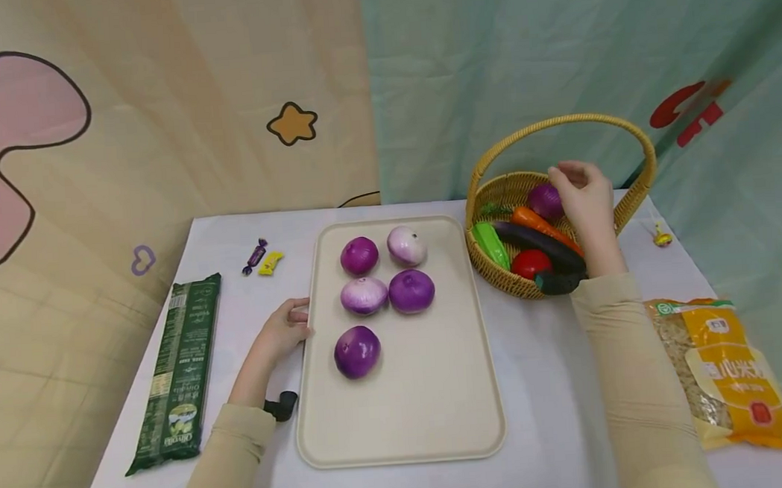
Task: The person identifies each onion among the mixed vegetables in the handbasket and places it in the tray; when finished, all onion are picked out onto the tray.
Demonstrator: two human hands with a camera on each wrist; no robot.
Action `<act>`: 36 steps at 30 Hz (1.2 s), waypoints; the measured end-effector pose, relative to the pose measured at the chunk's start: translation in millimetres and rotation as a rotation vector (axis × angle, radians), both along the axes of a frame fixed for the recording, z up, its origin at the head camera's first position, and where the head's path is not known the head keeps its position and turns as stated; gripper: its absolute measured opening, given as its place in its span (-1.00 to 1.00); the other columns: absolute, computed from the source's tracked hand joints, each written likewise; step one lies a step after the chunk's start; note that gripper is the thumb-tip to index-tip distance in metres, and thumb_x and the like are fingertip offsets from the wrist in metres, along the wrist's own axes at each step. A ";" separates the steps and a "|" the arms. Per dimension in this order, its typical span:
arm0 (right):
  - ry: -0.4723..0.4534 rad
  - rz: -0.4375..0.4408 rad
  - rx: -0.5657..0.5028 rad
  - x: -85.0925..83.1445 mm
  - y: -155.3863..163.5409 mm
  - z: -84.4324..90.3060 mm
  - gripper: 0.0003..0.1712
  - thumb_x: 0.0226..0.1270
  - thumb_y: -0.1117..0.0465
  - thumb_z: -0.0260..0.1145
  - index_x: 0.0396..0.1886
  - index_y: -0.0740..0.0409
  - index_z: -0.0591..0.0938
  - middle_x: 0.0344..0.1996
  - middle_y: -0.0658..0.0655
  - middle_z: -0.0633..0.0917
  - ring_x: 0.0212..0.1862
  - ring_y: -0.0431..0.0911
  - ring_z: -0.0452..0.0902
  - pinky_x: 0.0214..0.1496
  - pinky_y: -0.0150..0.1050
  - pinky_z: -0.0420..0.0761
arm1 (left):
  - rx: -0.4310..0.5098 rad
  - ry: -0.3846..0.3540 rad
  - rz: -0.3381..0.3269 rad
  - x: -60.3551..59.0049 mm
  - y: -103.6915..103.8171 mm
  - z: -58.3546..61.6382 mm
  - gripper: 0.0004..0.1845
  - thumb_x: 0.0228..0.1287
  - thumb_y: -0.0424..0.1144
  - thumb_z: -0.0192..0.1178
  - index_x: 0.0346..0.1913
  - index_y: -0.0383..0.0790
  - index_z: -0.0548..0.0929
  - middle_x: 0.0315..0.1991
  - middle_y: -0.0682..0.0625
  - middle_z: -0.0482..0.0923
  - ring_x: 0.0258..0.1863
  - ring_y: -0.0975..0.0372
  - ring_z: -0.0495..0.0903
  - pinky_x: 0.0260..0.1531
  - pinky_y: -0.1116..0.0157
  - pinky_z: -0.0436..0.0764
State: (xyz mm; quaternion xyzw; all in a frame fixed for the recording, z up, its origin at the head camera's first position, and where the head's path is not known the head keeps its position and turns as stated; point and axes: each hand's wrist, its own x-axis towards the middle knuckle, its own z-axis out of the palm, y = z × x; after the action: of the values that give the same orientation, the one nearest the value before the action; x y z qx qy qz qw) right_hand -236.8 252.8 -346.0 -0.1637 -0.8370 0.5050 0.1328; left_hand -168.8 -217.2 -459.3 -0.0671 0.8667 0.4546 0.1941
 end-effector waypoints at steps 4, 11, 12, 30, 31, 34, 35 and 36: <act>-0.044 -0.079 -0.074 -20.7 15.0 -16.3 -0.25 0.33 -0.24 0.19 0.39 0.07 0.42 0.25 0.04 0.50 0.31 -0.06 0.35 0.39 -0.21 0.35 | 0.005 -0.017 0.014 2.9 -0.3 -4.1 -0.36 0.29 -0.47 0.12 0.43 -0.28 0.28 0.13 -0.37 0.48 0.05 -0.09 0.56 0.00 0.12 0.59; -0.152 -0.125 -0.247 -36.8 24.4 -41.2 -0.13 0.31 -0.21 0.23 0.50 0.06 0.22 0.33 0.06 0.34 0.32 -0.06 0.28 0.39 -0.22 0.34 | 0.016 -0.046 0.032 5.6 1.6 -10.8 -0.37 0.28 -0.47 0.12 0.43 -0.24 0.30 0.13 -0.33 0.48 0.06 -0.06 0.56 0.02 0.13 0.58; -0.168 -0.117 -0.254 -38.1 25.5 -43.5 -0.11 0.32 -0.20 0.22 0.51 0.08 0.18 0.38 0.10 0.30 0.36 -0.04 0.26 0.41 -0.21 0.32 | 0.017 -0.048 0.032 6.1 1.7 -11.2 -0.37 0.28 -0.47 0.12 0.43 -0.24 0.30 0.13 -0.34 0.48 0.07 -0.06 0.56 0.03 0.12 0.58; -0.306 -0.178 -0.298 -37.7 33.8 -58.4 -0.03 0.27 -0.08 0.32 0.49 0.19 0.06 0.50 0.23 0.09 0.36 0.01 0.33 0.17 -0.24 0.53 | 0.007 -0.032 0.019 2.9 2.9 -8.5 -0.37 0.28 -0.44 0.12 0.43 -0.22 0.31 0.12 -0.31 0.49 0.08 -0.06 0.55 0.07 0.10 0.57; -0.303 -0.166 -0.309 -36.4 32.1 -53.5 -0.01 0.27 -0.08 0.33 0.51 0.18 0.05 0.51 0.22 0.09 0.39 0.01 0.31 0.17 -0.24 0.52 | 0.005 -0.030 0.017 2.0 2.1 -7.8 -0.37 0.29 -0.44 0.12 0.43 -0.22 0.30 0.13 -0.32 0.49 0.08 -0.06 0.55 0.07 0.10 0.57; -0.294 -0.103 -0.340 -29.5 24.4 -37.4 0.04 0.28 -0.10 0.32 0.57 0.12 0.00 0.54 0.20 0.05 0.48 0.02 0.19 0.24 -0.21 0.46 | 0.010 -0.022 0.016 -0.2 0.0 -5.2 -0.37 0.28 -0.45 0.11 0.43 -0.23 0.30 0.13 -0.33 0.48 0.08 -0.06 0.55 0.06 0.11 0.57; -0.291 -0.074 -0.330 -25.8 20.9 -32.9 0.05 0.28 -0.12 0.31 0.58 0.11 -0.02 0.55 0.20 0.04 0.49 0.04 0.18 0.26 -0.19 0.45 | 0.013 -0.020 0.018 -0.6 -0.3 -4.5 -0.37 0.29 -0.45 0.11 0.43 -0.24 0.30 0.13 -0.33 0.48 0.08 -0.06 0.55 0.06 0.11 0.58; -0.293 -0.040 -0.300 -20.7 16.7 -28.5 0.06 0.29 -0.15 0.29 0.59 0.12 -0.02 0.55 0.21 0.04 0.48 0.05 0.18 0.27 -0.18 0.44 | 0.016 -0.019 0.020 -0.9 -0.7 -3.9 -0.37 0.29 -0.46 0.11 0.43 -0.24 0.30 0.13 -0.33 0.48 0.07 -0.06 0.55 0.05 0.12 0.58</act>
State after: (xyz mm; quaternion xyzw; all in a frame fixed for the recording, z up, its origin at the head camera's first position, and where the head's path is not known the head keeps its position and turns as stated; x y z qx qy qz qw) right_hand -257.5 269.5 -374.5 -0.2701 -0.7594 0.5918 -0.0061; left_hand -169.7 -217.9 -463.2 -0.0783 0.8605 0.4628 0.1983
